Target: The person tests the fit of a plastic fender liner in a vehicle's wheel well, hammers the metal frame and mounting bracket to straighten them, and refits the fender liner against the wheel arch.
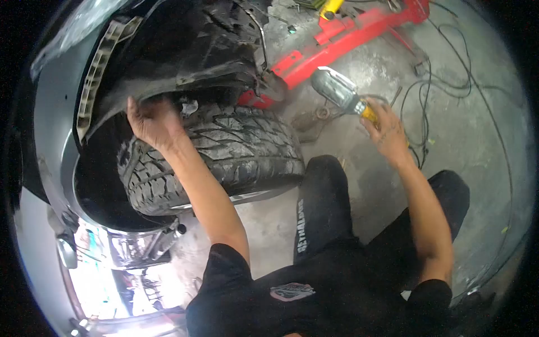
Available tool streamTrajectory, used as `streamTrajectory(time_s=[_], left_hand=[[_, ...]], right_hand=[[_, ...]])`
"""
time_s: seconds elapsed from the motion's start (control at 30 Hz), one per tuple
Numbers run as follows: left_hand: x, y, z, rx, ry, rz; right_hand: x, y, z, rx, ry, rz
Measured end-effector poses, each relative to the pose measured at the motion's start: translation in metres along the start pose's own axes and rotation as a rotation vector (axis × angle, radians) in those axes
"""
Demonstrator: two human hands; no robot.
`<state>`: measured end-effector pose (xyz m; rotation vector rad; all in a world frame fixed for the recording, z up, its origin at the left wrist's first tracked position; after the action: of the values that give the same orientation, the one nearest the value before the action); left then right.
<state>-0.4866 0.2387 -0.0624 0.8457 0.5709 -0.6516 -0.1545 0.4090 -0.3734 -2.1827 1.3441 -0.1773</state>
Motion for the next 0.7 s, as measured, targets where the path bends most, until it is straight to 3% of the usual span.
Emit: streamTrajectory(time_s=[0.2, 0.5, 0.63, 0.7], left_hand=[[0.004, 0.004, 0.002, 0.042, 0.044, -0.06], [0.038, -0.012, -0.006, 0.065, -0.024, 0.14], [0.091, -0.015, -0.017, 0.027, -0.156, 0.176], [0.118, -0.017, -0.026, 0.041, -0.231, 0.192]], right_hand=[[0.02, 0.037, 0.059, 0.33, 0.061, -0.057], [0.064, 0.079, 0.117, 0.504, 0.03, -0.316], [0.08, 0.094, 0.138, 0.592, 0.024, -0.315], [0.083, 0.099, 0.161, 0.654, -0.107, -0.216]])
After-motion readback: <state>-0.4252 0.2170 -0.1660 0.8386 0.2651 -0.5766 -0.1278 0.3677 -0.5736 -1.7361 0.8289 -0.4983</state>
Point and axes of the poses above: each hand's wrist, its own x-axis away from the middle knuckle, its own y-axis out of the palm, z = x × y, the point moved 4 cm from there along -x, towards the middle knuckle, and after that the axes turned 5 degrees about y, right-handed, at the moved point
